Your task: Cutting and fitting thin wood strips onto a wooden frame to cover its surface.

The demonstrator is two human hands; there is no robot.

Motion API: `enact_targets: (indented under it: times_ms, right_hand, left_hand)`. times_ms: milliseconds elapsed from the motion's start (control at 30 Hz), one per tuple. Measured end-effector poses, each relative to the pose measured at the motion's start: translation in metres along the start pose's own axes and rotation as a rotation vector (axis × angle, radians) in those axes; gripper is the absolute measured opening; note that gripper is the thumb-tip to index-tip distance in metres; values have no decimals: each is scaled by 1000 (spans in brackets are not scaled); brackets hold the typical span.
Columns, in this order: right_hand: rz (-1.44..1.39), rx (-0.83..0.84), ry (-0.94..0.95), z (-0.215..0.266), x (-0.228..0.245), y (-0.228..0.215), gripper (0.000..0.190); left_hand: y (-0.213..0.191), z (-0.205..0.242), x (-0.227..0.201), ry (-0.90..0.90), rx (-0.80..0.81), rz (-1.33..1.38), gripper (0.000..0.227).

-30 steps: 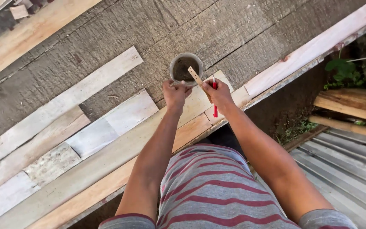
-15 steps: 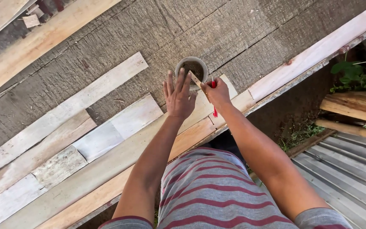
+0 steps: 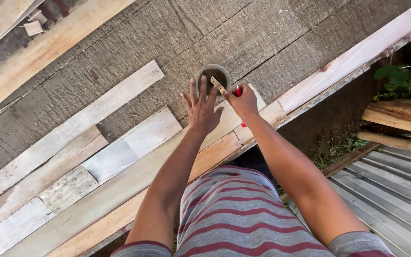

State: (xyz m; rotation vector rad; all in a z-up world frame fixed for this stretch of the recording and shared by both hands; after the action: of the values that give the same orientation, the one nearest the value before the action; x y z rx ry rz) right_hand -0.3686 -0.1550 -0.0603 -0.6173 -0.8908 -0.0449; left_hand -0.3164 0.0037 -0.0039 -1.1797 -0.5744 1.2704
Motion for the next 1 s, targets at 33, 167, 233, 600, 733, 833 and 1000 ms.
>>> enact_targets:
  times_ms: [33,167,233,600,733,833,1000]
  right_hand:
    - [0,-3,-1,-1,1,0,41]
    - [23,-7,24,0,1,0,39]
    - [36,-9,25,1,2,-2,38]
    - [24,-2,24,-6,0,0,36]
    - [51,8,23,-2,8,-3,34]
    - [51,8,29,-4,10,-4,32]
    - [57,8,31,-7,10,-5,34]
  left_hand:
    - [-1,-2,-1,3,-1,0,79]
    - [0,-5,-4,0,62,-11,81]
    - [-2,-6,-6,-3,71,-6,81]
    - [7,-10,-5,-5,95,-38,80]
    - [2,-9,-8,-1,113,-71,76]
    - [-1,-11,-10,-11,116,-98,74]
    - [-2,-14,-9,22,130,-206,76]
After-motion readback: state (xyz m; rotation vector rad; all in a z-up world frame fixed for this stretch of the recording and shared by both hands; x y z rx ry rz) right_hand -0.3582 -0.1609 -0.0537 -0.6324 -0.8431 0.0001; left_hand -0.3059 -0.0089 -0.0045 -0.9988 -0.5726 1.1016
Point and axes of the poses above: each hand's wrist, its own z-axis away from the middle knuckle, its own y-axis out of the palm, x = y × z, the point moved 9 cm from there along -z, towards the middle knuckle, and after that the axes turned 10 degrees about -y, right-handed, at the moved point
